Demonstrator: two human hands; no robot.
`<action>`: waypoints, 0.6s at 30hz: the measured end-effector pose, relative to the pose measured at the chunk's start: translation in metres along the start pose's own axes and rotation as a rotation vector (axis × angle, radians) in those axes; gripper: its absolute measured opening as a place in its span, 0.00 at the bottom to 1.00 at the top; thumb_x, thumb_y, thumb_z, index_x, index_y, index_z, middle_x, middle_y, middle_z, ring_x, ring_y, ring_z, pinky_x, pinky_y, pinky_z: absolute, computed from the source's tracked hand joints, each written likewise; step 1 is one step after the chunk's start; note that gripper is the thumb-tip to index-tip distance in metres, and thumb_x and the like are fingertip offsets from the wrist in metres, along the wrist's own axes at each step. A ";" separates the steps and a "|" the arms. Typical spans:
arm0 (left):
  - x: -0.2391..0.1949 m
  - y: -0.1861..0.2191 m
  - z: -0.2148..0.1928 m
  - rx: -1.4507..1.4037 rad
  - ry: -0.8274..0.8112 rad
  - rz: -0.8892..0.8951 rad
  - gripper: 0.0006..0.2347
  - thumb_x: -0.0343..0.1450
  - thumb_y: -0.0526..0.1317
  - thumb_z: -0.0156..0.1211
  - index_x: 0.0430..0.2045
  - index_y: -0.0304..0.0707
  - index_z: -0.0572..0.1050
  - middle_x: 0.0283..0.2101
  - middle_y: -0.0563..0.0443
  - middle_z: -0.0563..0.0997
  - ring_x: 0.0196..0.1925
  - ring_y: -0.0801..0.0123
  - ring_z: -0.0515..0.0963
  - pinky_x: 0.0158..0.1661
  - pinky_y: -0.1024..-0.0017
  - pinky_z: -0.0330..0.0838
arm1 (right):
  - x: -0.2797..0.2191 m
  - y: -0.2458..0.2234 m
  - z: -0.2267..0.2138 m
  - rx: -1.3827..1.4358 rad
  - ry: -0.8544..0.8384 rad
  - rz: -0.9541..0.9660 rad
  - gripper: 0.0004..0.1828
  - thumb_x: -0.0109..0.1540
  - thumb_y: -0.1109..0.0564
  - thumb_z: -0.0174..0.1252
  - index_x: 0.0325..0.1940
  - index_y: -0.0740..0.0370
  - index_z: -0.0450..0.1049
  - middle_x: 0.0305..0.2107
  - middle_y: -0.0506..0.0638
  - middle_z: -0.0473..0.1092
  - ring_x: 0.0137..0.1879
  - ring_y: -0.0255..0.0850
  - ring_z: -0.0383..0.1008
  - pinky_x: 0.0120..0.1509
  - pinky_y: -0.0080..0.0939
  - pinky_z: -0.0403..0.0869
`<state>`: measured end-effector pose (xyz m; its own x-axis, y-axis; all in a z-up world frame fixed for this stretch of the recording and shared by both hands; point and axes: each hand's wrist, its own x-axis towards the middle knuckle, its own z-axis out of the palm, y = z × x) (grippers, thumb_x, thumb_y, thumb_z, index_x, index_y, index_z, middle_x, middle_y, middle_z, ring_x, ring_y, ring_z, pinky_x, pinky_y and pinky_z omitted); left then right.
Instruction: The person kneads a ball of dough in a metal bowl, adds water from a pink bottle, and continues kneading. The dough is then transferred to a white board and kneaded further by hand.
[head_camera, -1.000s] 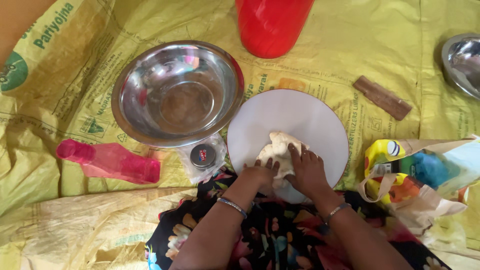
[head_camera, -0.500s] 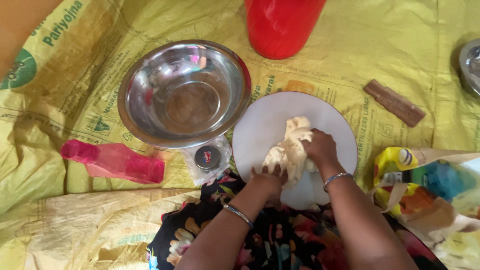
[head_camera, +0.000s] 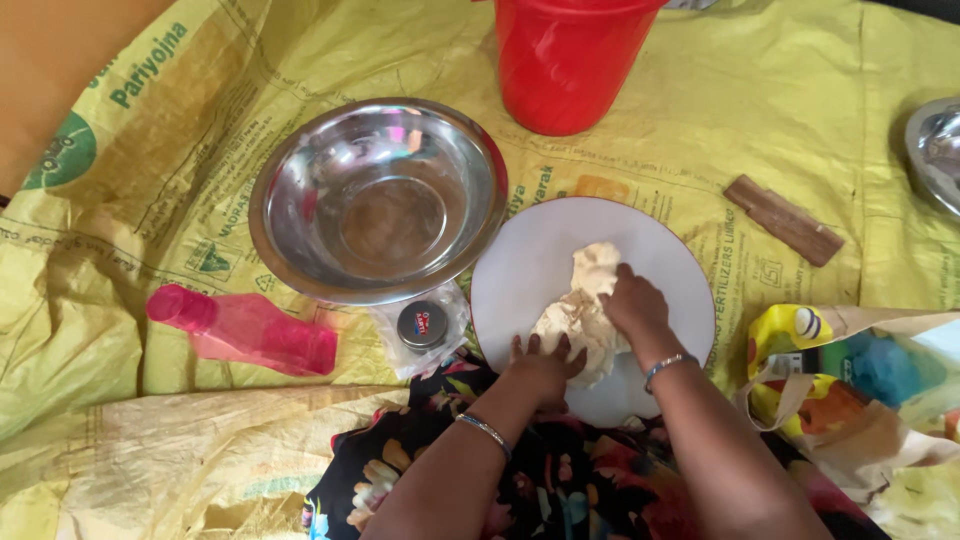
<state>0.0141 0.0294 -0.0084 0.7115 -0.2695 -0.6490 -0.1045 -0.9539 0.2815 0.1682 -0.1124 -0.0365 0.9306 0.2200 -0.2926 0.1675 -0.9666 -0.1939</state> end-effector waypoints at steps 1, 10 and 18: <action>0.000 -0.004 -0.003 -0.011 -0.017 0.011 0.45 0.65 0.50 0.67 0.75 0.69 0.41 0.81 0.54 0.36 0.79 0.32 0.40 0.70 0.29 0.35 | -0.011 -0.004 -0.002 -0.018 0.006 -0.037 0.36 0.62 0.42 0.59 0.71 0.58 0.61 0.55 0.64 0.73 0.60 0.59 0.74 0.62 0.57 0.75; -0.011 -0.025 -0.045 -0.210 0.121 -0.010 0.22 0.68 0.36 0.52 0.58 0.57 0.76 0.62 0.45 0.77 0.65 0.49 0.74 0.66 0.41 0.62 | -0.130 -0.030 -0.015 -0.136 0.053 -0.195 0.61 0.53 0.32 0.65 0.78 0.60 0.42 0.68 0.72 0.51 0.72 0.67 0.53 0.74 0.71 0.51; -0.057 -0.042 -0.056 -0.266 0.331 -0.260 0.22 0.70 0.37 0.47 0.61 0.46 0.70 0.55 0.43 0.80 0.61 0.50 0.77 0.67 0.32 0.51 | -0.148 -0.070 -0.007 -0.178 0.133 -0.076 0.75 0.41 0.25 0.72 0.78 0.62 0.43 0.69 0.72 0.49 0.72 0.70 0.49 0.68 0.82 0.49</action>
<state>0.0168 0.0926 0.0564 0.8775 0.0703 -0.4744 0.2558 -0.9054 0.3389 0.0209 -0.0785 0.0265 0.9458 0.2850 -0.1554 0.2825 -0.9585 -0.0387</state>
